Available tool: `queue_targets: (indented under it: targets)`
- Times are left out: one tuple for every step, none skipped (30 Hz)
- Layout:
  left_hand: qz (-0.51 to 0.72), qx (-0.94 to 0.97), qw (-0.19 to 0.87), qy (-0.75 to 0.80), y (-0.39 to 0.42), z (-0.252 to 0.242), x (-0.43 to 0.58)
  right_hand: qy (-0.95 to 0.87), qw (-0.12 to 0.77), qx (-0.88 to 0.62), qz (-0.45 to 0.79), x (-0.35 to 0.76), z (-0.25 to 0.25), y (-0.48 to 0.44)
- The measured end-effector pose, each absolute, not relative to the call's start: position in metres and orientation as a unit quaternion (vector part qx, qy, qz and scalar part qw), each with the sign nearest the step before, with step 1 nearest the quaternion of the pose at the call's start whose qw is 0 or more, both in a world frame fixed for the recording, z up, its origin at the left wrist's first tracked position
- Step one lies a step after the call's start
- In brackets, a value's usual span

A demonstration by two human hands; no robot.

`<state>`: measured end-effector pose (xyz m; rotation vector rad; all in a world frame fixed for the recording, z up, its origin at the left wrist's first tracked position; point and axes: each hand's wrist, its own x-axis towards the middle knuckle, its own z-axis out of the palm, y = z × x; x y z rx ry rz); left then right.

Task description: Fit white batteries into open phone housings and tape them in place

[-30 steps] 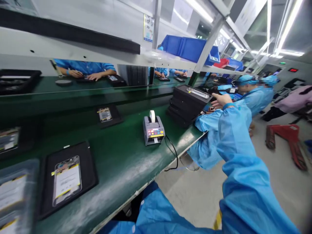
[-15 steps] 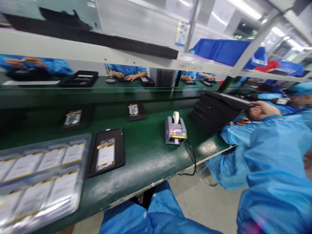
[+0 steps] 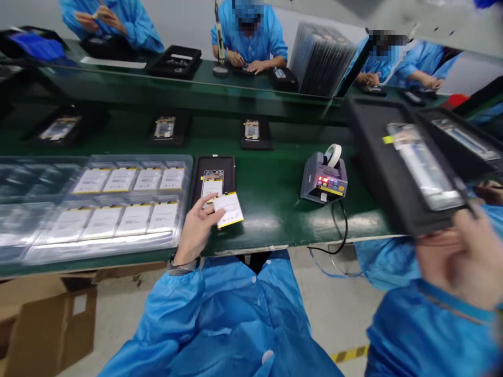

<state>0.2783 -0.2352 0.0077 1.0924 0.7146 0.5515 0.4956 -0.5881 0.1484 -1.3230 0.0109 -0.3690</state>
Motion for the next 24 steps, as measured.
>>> queue_targets:
  targets:
    - [0.256,0.506,0.757,0.325,-0.236,0.008,0.278,-0.044,0.784,-0.61,-0.107,0.471,0.13,-0.572]
    - [0.262,0.512,0.75,0.327,-0.235,0.008,0.275,-0.049,0.785,-0.613,-0.073,0.448,0.11,-0.556]
    - [0.272,0.519,0.739,0.332,-0.233,0.008,0.272,-0.038,0.784,-0.617,-0.051,0.426,0.089,-0.541]
    - [0.284,0.528,0.725,0.339,-0.229,0.009,0.268,-0.023,0.782,-0.622,-0.035,0.406,0.067,-0.526]
    - [0.293,0.537,0.711,0.347,-0.226,0.009,0.265,-0.012,0.777,-0.629,-0.018,0.388,0.046,-0.513]
    - [0.298,0.547,0.697,0.354,-0.223,0.01,0.263,-0.004,0.77,-0.638,0.003,0.374,0.025,-0.501]
    - [0.297,0.558,0.688,0.358,-0.222,0.01,0.262,0.002,0.764,-0.644,0.032,0.363,0.005,-0.492]
    - [0.287,0.568,0.683,0.358,-0.223,0.01,0.264,0.011,0.76,-0.648,0.052,0.356,-0.012,-0.485]
    - [0.268,0.578,0.685,0.352,-0.226,0.01,0.269,0.019,0.757,-0.649,0.07,0.35,-0.027,-0.48]
    - [0.241,0.587,0.693,0.341,-0.232,0.008,0.276,0.029,0.755,-0.65,0.082,0.348,-0.038,-0.477]
    - [0.208,0.597,0.703,0.326,-0.24,0.005,0.286,0.038,0.754,-0.65,0.09,0.346,-0.048,-0.475]
    - [0.171,0.607,0.713,0.306,-0.249,0.001,0.298,0.045,0.752,-0.651,0.099,0.346,-0.054,-0.474]
    - [0.135,0.621,0.717,0.286,-0.259,-0.004,0.311,0.049,0.747,-0.654,0.11,0.347,-0.059,-0.475]
    - [0.106,0.639,0.713,0.269,-0.269,-0.01,0.324,0.049,0.74,-0.659,0.127,0.347,-0.062,-0.476]
    - [0.085,0.661,0.701,0.256,-0.278,-0.016,0.337,0.047,0.729,-0.667,0.146,0.347,-0.064,-0.479]
    - [0.071,0.686,0.681,0.246,-0.286,-0.021,0.348,0.043,0.716,-0.676,0.168,0.347,-0.065,-0.482]
    - [0.063,0.715,0.654,0.239,-0.293,-0.025,0.357,0.038,0.703,-0.684,0.19,0.346,-0.066,-0.485]
    - [0.058,0.745,0.621,0.235,-0.298,-0.028,0.364,0.032,0.692,-0.69,0.211,0.346,-0.066,-0.49]
    - [0.053,0.776,0.584,0.232,-0.301,-0.03,0.368,0.024,0.683,-0.693,0.23,0.345,-0.067,-0.494]
    - [0.045,0.805,0.546,0.227,-0.302,-0.031,0.37,0.014,0.676,-0.695,0.246,0.345,-0.067,-0.499]
    - [0.037,0.831,0.508,0.222,-0.302,-0.03,0.371,0.002,0.67,-0.696,0.259,0.345,-0.068,-0.503]
    - [0.029,0.853,0.474,0.215,-0.301,-0.029,0.37,-0.011,0.663,-0.699,0.268,0.346,-0.068,-0.508]
    - [0.022,0.868,0.451,0.207,-0.299,-0.028,0.369,-0.025,0.653,-0.707,0.271,0.348,-0.068,-0.512]
    - [0.014,0.876,0.44,0.199,-0.296,-0.028,0.368,-0.038,0.642,-0.717,0.269,0.351,-0.068,-0.516]
